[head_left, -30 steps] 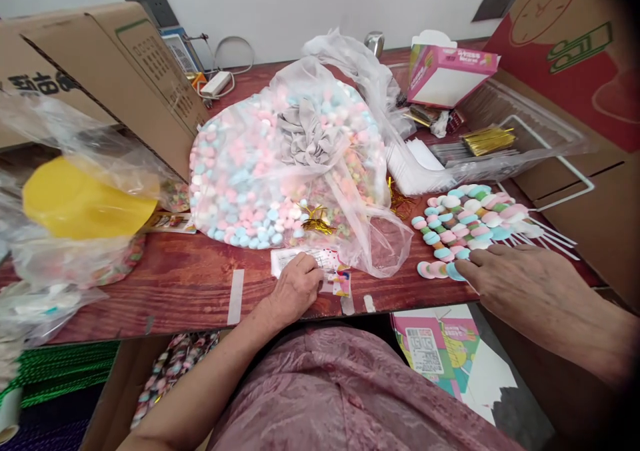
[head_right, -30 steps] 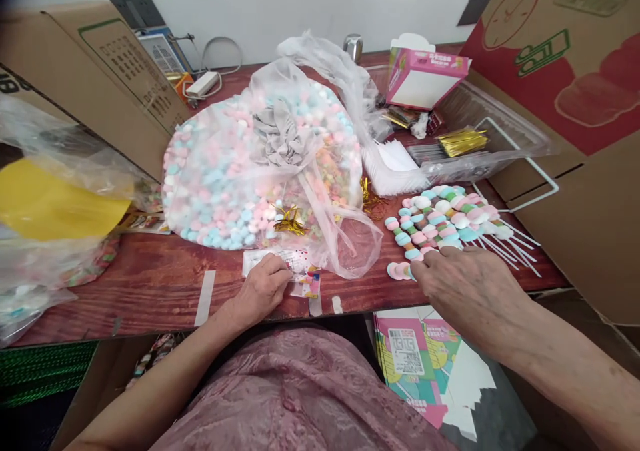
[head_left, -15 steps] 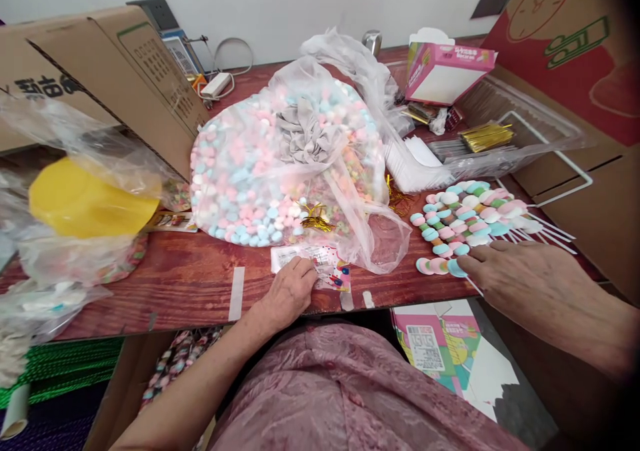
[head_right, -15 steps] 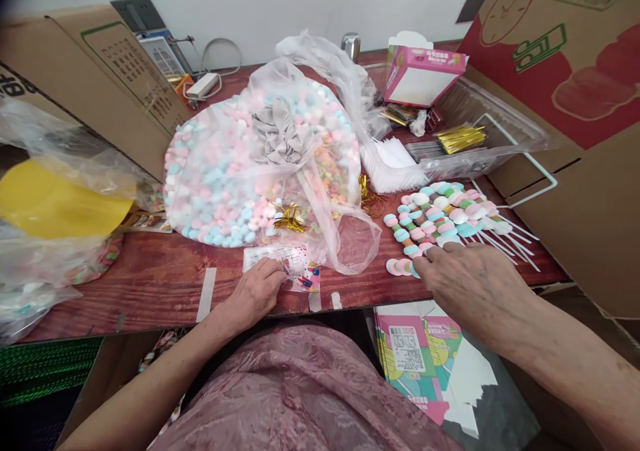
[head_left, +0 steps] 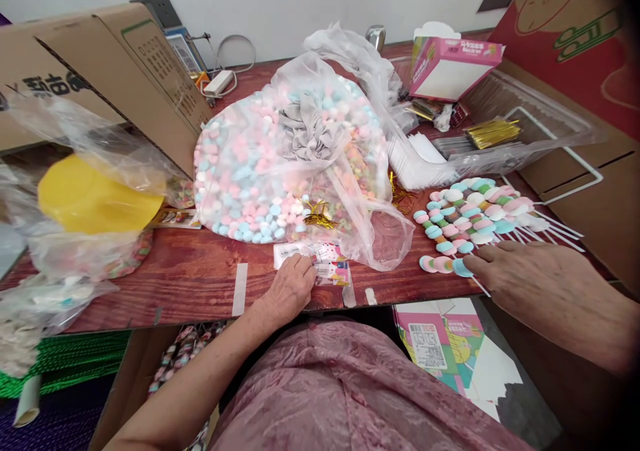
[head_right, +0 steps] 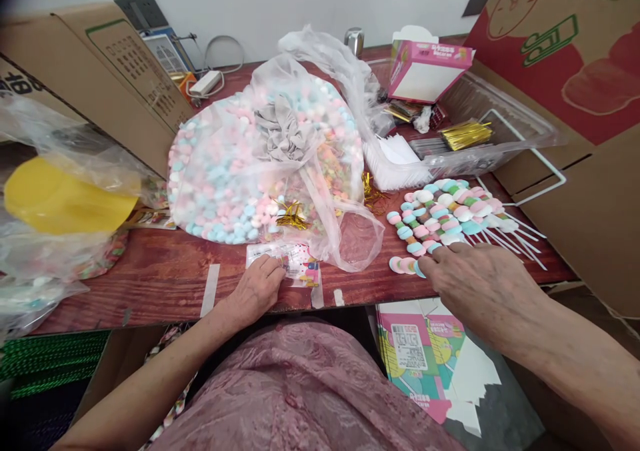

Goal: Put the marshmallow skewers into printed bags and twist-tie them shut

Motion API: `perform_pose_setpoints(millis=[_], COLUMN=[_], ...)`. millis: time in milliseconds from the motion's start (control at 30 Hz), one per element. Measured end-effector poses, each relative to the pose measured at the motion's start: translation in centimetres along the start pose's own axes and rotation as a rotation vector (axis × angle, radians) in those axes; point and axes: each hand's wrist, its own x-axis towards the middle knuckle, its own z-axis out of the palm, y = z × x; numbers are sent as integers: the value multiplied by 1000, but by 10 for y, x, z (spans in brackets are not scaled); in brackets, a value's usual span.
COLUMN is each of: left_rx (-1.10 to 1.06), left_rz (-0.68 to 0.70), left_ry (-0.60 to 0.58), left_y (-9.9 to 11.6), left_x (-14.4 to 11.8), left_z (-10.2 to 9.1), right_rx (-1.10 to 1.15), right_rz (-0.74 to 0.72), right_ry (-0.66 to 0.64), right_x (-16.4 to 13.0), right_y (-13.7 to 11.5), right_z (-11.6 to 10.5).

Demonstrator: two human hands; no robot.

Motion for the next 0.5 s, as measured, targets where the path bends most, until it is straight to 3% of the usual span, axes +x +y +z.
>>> perform_pose_setpoints(millis=[267, 400, 500], left_rx=[-346, -469, -479], left_rz=[-49, -173, -215], left_ry=[134, 75, -46], left_y=[-13, -18, -21], left_x=[1, 3, 8], left_z=[6, 3, -3], right_rx=[3, 2, 5], right_rz=[-3, 25, 40], right_ry=[-31, -72, -81], right_x=[0, 1, 1], right_y=[-1, -1, -1], right_z=[-9, -12, -12])
